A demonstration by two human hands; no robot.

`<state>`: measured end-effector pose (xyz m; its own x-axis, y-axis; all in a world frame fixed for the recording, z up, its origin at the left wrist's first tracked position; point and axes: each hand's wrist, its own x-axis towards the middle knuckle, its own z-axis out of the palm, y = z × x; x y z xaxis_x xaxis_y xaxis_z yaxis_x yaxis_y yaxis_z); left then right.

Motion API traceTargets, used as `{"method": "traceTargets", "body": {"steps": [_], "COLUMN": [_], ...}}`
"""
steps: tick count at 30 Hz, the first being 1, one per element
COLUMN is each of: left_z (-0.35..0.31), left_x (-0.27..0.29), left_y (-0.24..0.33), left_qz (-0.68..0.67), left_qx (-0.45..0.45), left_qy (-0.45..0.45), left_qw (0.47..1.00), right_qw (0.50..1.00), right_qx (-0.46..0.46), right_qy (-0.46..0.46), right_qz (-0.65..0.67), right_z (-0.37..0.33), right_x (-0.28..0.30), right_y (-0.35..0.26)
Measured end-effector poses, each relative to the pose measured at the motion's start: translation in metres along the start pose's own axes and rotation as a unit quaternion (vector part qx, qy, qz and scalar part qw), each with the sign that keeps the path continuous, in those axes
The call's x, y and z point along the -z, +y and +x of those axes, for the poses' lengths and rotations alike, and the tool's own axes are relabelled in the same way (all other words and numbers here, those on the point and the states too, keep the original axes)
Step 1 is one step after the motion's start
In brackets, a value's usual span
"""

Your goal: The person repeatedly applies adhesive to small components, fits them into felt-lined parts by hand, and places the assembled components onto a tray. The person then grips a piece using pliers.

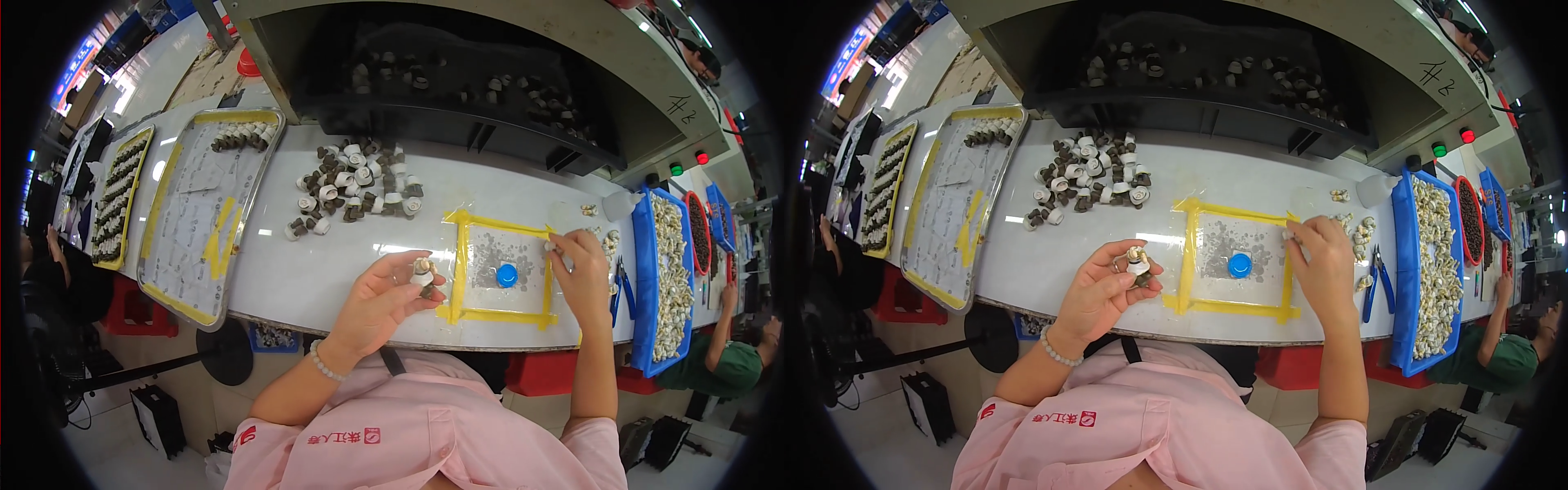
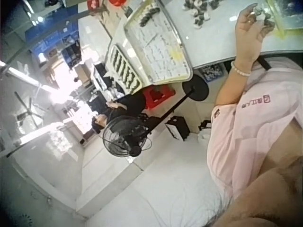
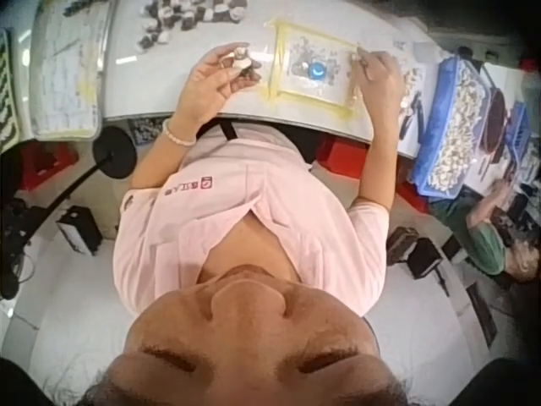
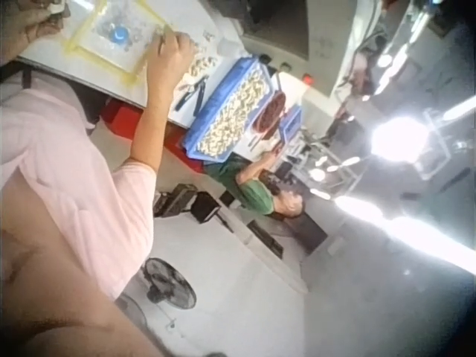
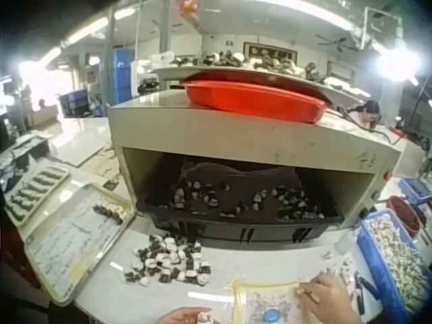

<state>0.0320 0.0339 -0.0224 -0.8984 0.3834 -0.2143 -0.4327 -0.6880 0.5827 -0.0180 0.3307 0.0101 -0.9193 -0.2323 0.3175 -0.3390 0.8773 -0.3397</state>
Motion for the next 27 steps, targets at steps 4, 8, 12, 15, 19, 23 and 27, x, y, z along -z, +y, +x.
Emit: {"method": "traceTargets", "body": {"steps": [4,8,12,15,19,23,27], "left_z": [0.003,0.001,-0.007,-0.013,-0.022,-0.017,0.002], "left_x": [0.001,0.004,0.001,0.001,0.036,0.075,0.148], "left_y": [0.001,0.003,0.007,0.022,0.094,0.190,0.259], "left_qz": [0.009,0.025,0.039,0.092,0.335,0.668,0.780], "left_qx": [-0.001,-0.017,-0.032,-0.064,-0.228,-0.314,-0.310], "left_qy": [-0.009,-0.006,0.031,0.055,0.125,0.325,0.376], "left_qw": [1.000,1.000,0.998,0.992,0.906,0.591,0.392], "right_qw": [1.000,1.000,0.997,0.996,0.994,0.992,0.995], "right_qx": [0.014,-0.010,-0.024,-0.027,-0.073,-0.074,-0.040], "right_qy": [-0.003,0.001,0.016,0.021,0.005,0.003,0.017], "right_qz": [-0.016,0.012,0.071,0.084,0.087,0.099,0.088], "right_z": [-0.020,-0.026,-0.028,-0.033,-0.039,-0.038,-0.036], "right_x": [-0.005,-0.007,-0.013,-0.013,-0.011,-0.010,-0.015], "right_y": [-0.005,-0.010,-0.005,-0.005,-0.004,-0.008,-0.007]}}
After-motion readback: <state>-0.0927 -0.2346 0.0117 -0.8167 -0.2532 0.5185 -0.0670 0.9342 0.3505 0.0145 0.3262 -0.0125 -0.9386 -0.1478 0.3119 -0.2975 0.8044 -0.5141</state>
